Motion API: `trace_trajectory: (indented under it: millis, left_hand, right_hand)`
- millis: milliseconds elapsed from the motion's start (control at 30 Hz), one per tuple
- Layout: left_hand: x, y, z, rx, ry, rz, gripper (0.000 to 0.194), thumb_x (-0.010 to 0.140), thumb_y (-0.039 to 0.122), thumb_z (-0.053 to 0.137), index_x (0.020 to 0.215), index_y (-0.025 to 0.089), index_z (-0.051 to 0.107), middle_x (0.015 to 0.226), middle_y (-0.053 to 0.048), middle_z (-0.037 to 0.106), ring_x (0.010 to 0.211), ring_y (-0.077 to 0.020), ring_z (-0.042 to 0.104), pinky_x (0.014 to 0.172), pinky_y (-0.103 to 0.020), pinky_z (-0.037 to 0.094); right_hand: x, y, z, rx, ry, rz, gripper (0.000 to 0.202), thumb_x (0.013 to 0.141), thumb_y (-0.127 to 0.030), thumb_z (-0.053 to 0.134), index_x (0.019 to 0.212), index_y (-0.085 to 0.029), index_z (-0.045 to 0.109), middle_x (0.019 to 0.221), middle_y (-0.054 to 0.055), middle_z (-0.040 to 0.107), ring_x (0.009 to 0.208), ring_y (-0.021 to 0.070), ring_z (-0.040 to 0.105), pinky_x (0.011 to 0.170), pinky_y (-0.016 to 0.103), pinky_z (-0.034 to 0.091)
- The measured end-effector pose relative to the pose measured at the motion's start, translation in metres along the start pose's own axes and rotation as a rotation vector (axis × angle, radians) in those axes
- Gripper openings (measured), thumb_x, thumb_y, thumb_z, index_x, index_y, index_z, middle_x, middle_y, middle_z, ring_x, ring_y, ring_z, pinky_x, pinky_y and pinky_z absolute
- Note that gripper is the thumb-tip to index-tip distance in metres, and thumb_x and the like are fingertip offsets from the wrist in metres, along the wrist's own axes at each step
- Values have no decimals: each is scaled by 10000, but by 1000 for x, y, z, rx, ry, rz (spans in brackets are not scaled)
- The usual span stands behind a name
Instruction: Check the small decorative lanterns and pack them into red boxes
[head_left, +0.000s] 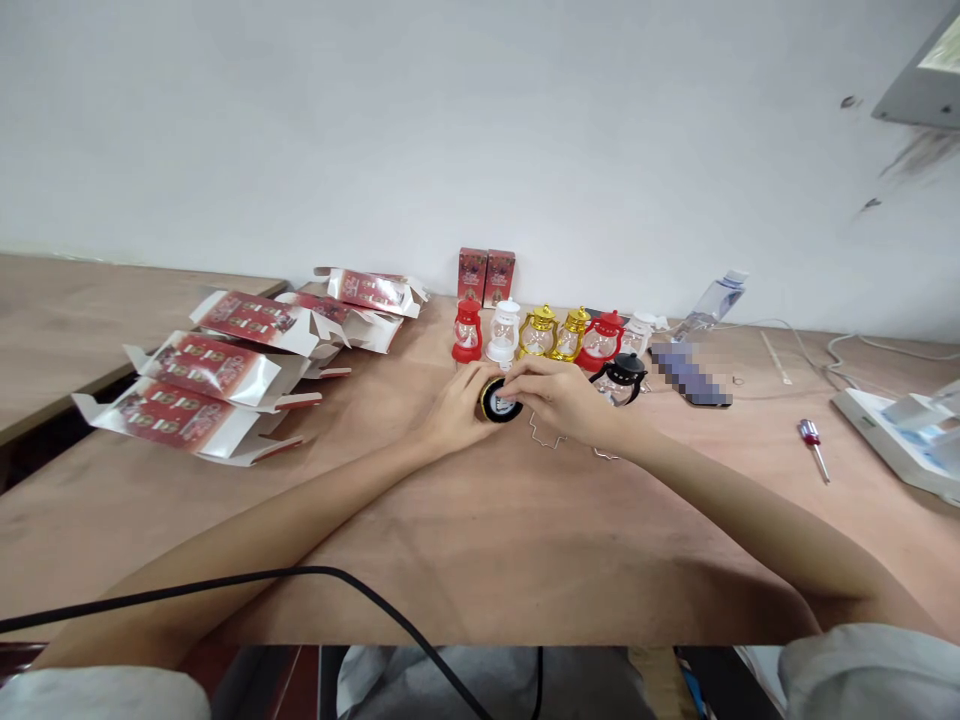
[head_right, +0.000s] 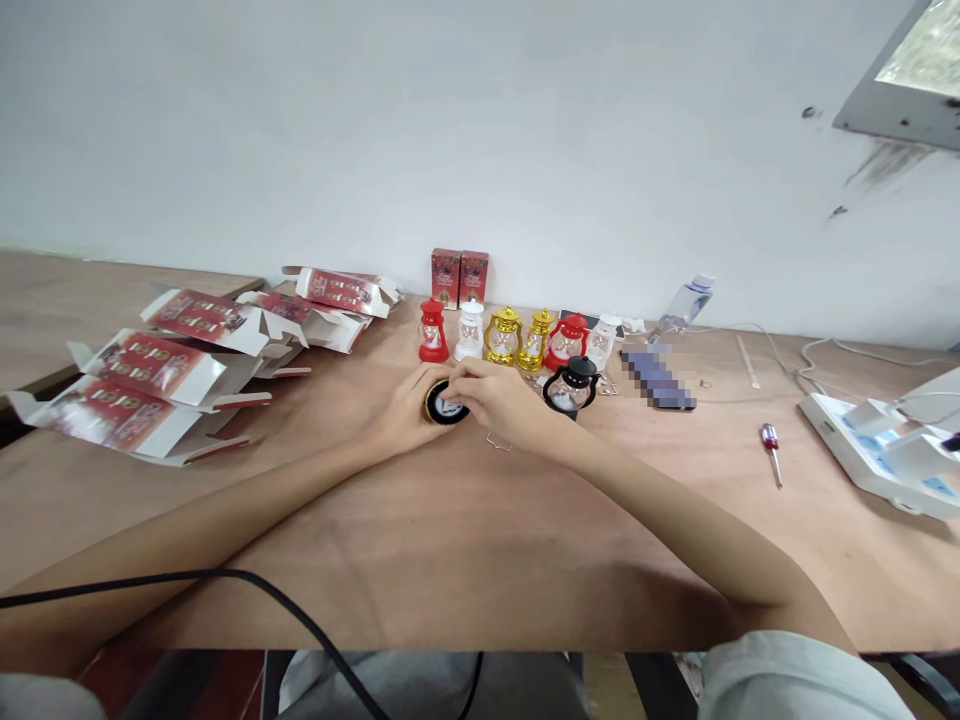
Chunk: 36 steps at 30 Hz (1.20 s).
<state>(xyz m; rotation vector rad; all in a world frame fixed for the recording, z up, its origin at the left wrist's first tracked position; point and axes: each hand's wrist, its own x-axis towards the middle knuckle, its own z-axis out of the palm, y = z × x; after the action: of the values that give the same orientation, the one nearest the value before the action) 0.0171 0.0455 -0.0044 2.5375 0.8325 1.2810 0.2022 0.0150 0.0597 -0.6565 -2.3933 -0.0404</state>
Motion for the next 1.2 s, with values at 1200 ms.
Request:
trace_trajectory:
  millis: [1200]
  left_hand:
    - [0, -1, 1, 14, -30, 11, 381, 738, 225, 646, 1086, 208, 491, 1092, -61, 570, 1042, -229, 552, 887, -366, 467]
  right_hand:
    - [1, -9, 5, -298, -86, -64, 249, 877, -47, 394, 849, -147, 620, 820, 80, 636, 728, 170, 529, 633, 265, 408]
